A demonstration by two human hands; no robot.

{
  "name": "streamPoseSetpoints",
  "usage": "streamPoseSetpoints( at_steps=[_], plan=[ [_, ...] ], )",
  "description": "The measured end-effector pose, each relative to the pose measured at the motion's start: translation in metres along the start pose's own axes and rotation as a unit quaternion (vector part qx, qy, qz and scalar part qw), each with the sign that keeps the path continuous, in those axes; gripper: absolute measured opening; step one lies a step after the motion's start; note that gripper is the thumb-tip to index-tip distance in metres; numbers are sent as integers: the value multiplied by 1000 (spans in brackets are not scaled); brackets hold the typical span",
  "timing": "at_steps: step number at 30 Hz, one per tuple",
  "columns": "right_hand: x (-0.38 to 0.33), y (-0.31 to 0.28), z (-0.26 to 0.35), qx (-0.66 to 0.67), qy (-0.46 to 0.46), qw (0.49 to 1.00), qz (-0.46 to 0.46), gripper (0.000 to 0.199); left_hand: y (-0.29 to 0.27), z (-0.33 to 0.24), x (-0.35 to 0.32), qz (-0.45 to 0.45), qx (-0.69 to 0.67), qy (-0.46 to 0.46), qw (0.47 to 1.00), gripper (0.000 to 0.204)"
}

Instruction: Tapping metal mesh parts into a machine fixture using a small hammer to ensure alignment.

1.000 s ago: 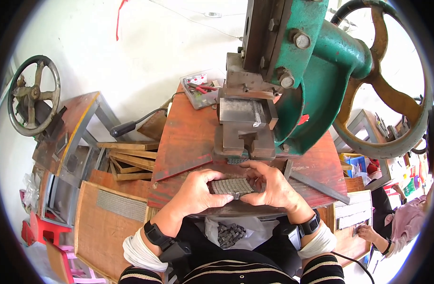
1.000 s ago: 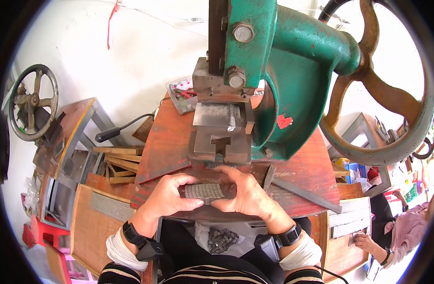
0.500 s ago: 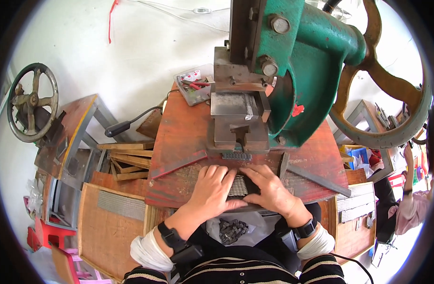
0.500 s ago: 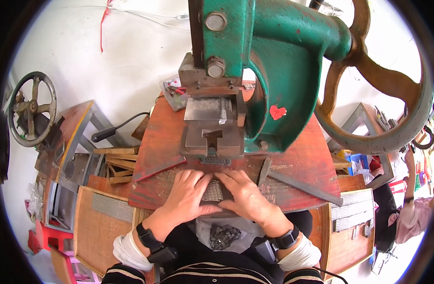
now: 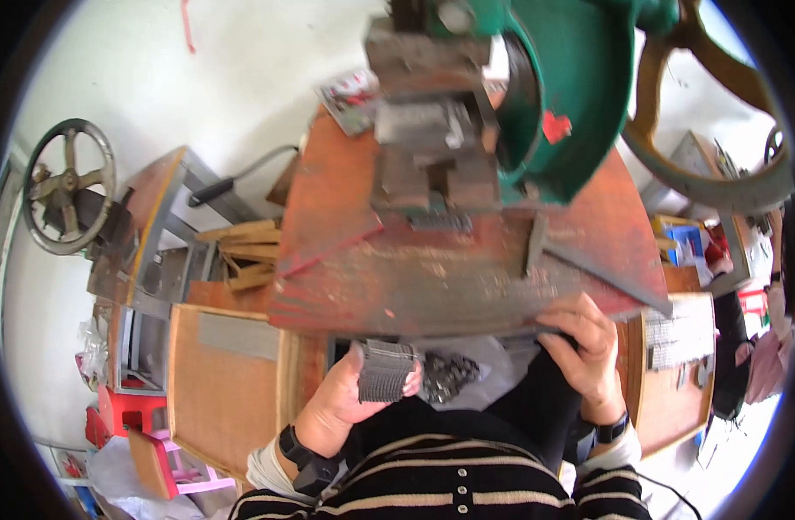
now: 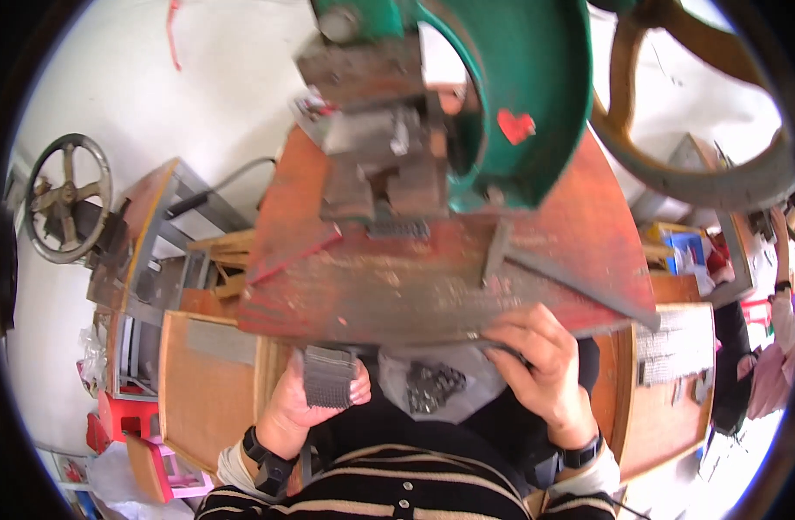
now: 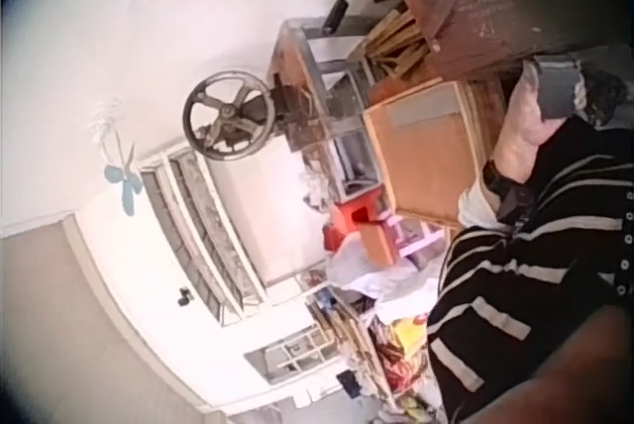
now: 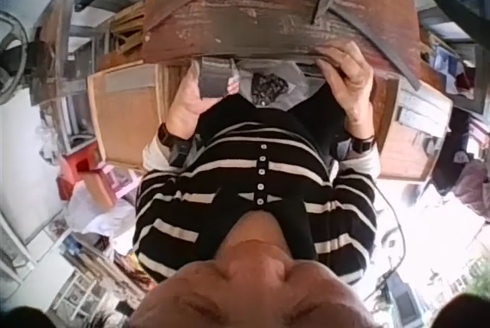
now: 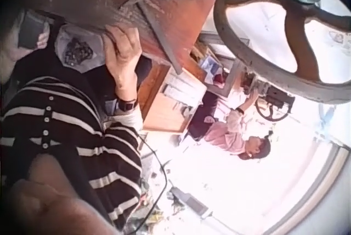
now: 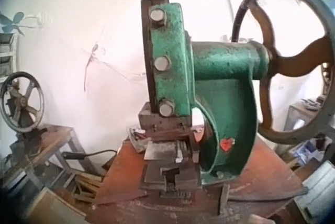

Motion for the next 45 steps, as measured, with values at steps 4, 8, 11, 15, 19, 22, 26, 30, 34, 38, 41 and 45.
streamPoseSetpoints(
  at_steps=[4, 8, 11, 15, 19, 22, 26, 30, 34, 38, 41, 45],
  plan=[
    [1, 12, 8, 36, -37, 998, 33, 29, -66, 71, -17, -140, 249, -185, 940, 65],
    [7, 29, 6, 25, -15, 997, 75, 28, -135, 96, -33, -214, 770, -143, 584, 52],
    [-3, 15, -6, -7, 51, 998, 46, 23, -96, 24, -62, -258, 608, -25, 750, 27],
    [-19, 7, -13, -33, 49, 992, -109, 16, -134, -88, -213, -579, 562, 138, 574, 19],
    [5, 35, -23, -15, 18, 998, -49, 20, -237, -173, -373, -691, 655, 21, 305, 31],
    [11, 59, -28, -31, 34, 999, -16, 18, -316, -202, -390, -622, 527, 6, 579, 47],
    [23, 76, -32, -67, 75, 994, 39, 15, -353, -223, -380, -514, 522, -110, 671, 64],
    [41, 83, -7, -109, 130, 985, 41, 11, -342, -235, -364, -517, 530, -155, 655, 68],
    [59, 90, 11, -150, 160, 975, 45, 10, -322, -237, -361, -536, 547, -154, 624, 66],
    [59, 93, 13, -157, 146, 976, 46, 12, -294, -236, -345, -545, 576, -170, 585, 58],
    [55, 91, 5, -170, 146, 973, 50, 12, -271, -239, -330, -547, 618, -259, 502, 53],
    [28, 84, -29, -156, 126, 980, 1, 11, -291, -239, -337, -561, 603, -244, 512, 50]
  ],
)
Point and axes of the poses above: each hand's wrist, its own x-axis towards the middle knuckle, its own y-axis out of the palm, z = x × y, the point moved 7 cm from there along x, towards the middle knuckle, and after that the axes turned 12 degrees about z, right-handed, at the moved point
